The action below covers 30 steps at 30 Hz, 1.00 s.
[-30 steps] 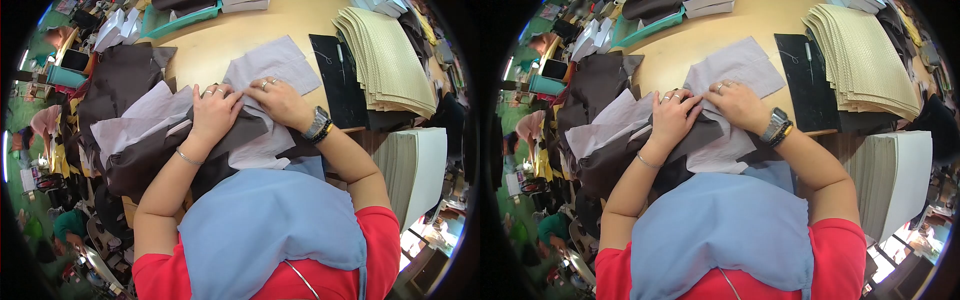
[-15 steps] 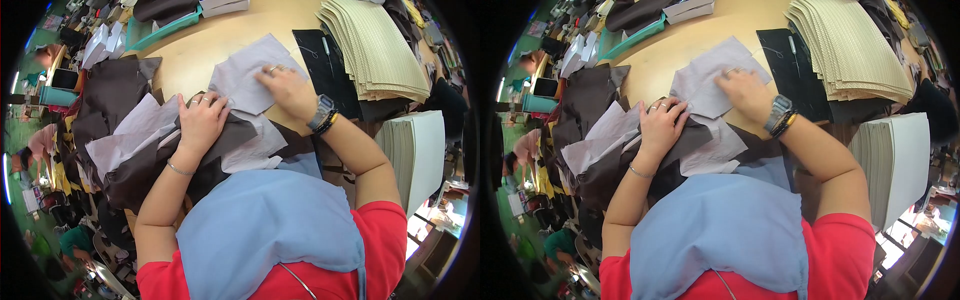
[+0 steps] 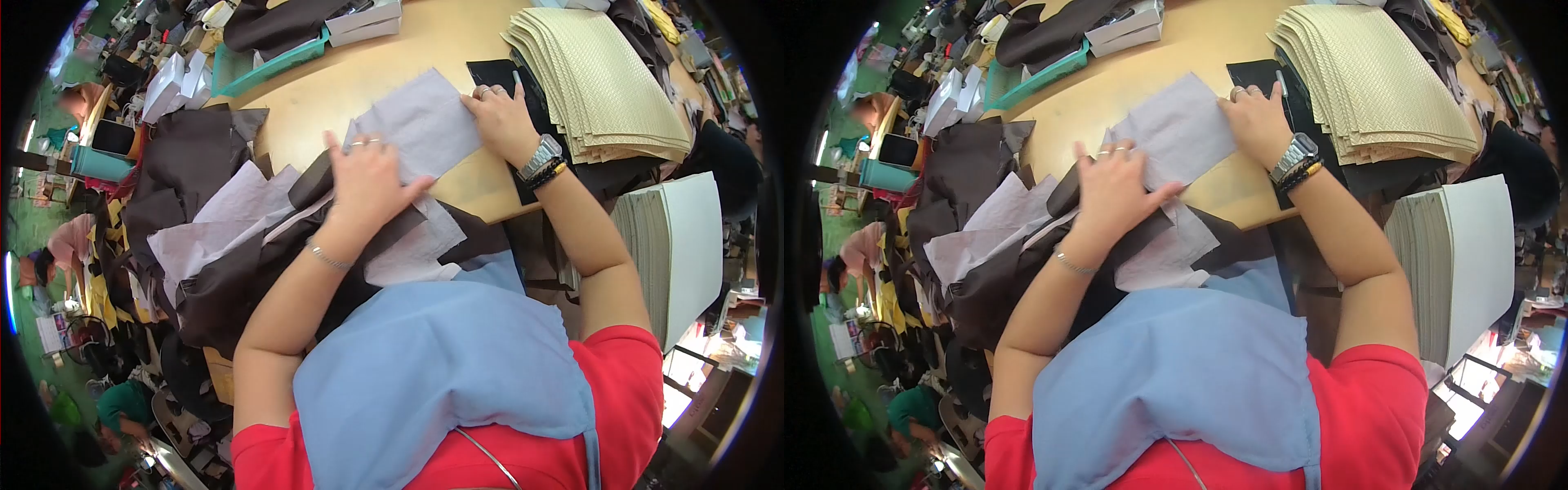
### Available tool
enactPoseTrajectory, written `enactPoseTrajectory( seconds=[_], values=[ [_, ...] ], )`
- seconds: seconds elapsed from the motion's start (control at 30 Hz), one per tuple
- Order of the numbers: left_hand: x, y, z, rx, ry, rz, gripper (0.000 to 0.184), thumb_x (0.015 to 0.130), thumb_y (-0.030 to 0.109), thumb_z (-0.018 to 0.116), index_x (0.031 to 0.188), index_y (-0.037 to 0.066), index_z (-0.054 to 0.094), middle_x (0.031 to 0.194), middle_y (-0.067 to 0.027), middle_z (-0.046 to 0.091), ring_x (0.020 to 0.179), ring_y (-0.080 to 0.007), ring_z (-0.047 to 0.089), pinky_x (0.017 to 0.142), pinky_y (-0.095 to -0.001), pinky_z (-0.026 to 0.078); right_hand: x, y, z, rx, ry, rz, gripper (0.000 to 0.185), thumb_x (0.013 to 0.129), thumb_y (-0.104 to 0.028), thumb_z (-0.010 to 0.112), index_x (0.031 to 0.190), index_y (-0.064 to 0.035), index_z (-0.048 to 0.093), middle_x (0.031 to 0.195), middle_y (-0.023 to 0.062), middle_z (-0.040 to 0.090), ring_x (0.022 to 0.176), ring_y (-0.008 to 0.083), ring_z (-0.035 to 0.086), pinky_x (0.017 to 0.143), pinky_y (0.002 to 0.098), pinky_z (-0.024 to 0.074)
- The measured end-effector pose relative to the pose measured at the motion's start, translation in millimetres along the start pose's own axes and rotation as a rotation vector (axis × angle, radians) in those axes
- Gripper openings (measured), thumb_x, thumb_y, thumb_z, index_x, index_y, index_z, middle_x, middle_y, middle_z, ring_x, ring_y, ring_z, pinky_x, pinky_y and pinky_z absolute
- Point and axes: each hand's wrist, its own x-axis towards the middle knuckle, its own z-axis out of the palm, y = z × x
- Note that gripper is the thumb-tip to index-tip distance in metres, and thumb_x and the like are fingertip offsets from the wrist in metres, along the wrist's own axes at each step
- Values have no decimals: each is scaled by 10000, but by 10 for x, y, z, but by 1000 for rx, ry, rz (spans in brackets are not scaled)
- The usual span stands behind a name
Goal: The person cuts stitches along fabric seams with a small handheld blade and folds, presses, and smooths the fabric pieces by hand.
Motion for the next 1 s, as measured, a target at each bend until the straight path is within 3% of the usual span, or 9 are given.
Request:
enactPoseTrajectory(
  seconds=[0.1, 0.23, 0.33, 0.43, 0.57, 0.6, 0.7, 0.73, 1.0],
  values=[
    [89, 161, 304, -164, 87, 79, 423, 878, 457, 670, 1095, 95, 664, 1116, -111, 661, 1077, -304, 614, 1042, -606, 360, -20, -65, -36, 221, 0, 130, 328, 939, -129, 522, 1241, -86, 643, 1199, 117, 646, 1148, 310, 602, 979, 625, 439],
    [139, 83, 496, -405, 30, 70, 269, 960, 327, 601, 1073, 84, 637, 1126, -120, 645, 1074, -309, 612, 949, -384, 478, -7, 29, 137, 998, 208, 348, 331, 997, -238, 550, 1255, -49, 635, 1181, 88, 670, 1115, 257, 624, 978, 405, 475],
    [99, -12, 380, -920, 100, -289, 181, 1005, 234, 549, 1047, 67, 604, 1034, -76, 661, 957, -230, 649, 804, -330, 516, 78, -83, 218, 1579, 437, 471, 503, 1030, -446, 515, 1309, -37, 601, 1240, 65, 638, 1168, 169, 576, 970, 302, 448],
    [123, -254, 349, -1799, 246, -580, 231, 1052, 265, 469, 1090, 62, 573, 1062, -58, 661, 970, -198, 648, 794, -367, 520, 211, -348, 170, 2151, 235, 526, 806, 959, -654, 478, 1534, -111, 318, 1485, 104, 431, 1327, 193, 440, 1013, 346, 417],
    [65, -388, 195, -2059, 244, -876, 406, 1043, 299, 469, 1337, 25, 529, 1308, -99, 597, 1177, -220, 584, 1000, -372, 465, 424, -810, 38, 2311, -241, 216, 840, 941, -463, 659, 1552, -106, 207, 1496, 108, 426, 1259, 201, 530, 990, 355, 486],
    [29, -437, 256, -2093, 218, -866, 431, 1035, 344, 494, 1340, 41, 529, 1326, -95, 588, 1198, -233, 575, 1035, -381, 457, 447, -897, -30, 2415, -259, 302, 661, 930, -248, 722, 1457, -36, 382, 1434, 143, 505, 1204, 184, 585, 998, 356, 493],
    [-4, -362, 173, -2312, 296, -728, 452, 1017, 362, 543, 1346, 51, 529, 1319, -96, 601, 1181, -248, 593, 1024, -398, 465, 507, -1000, 200, 2091, -154, 222, 538, 917, -240, 741, 1343, 5, 523, 1304, 106, 617, 1148, 162, 612, 995, 316, 488],
    [-26, -372, 237, -2088, 267, -714, 449, 1005, 321, 585, 1362, 57, 518, 1307, -98, 612, 1168, -245, 605, 1021, -391, 471, 465, -1027, 140, 2124, -60, 229, 419, 919, -244, 741, 1235, 6, 624, 1198, 73, 679, 1109, 138, 619, 981, 291, 487],
    [-31, -429, 357, -2019, 184, -719, 382, 1011, 168, 568, 1361, 26, 509, 1310, -97, 611, 1190, -209, 593, 1019, -365, 472, 424, -895, 211, 2104, -49, 314, 341, 987, -261, 650, 1183, 17, 675, 1148, 66, 704, 1029, 91, 628, 909, 259, 497]
  ],
)
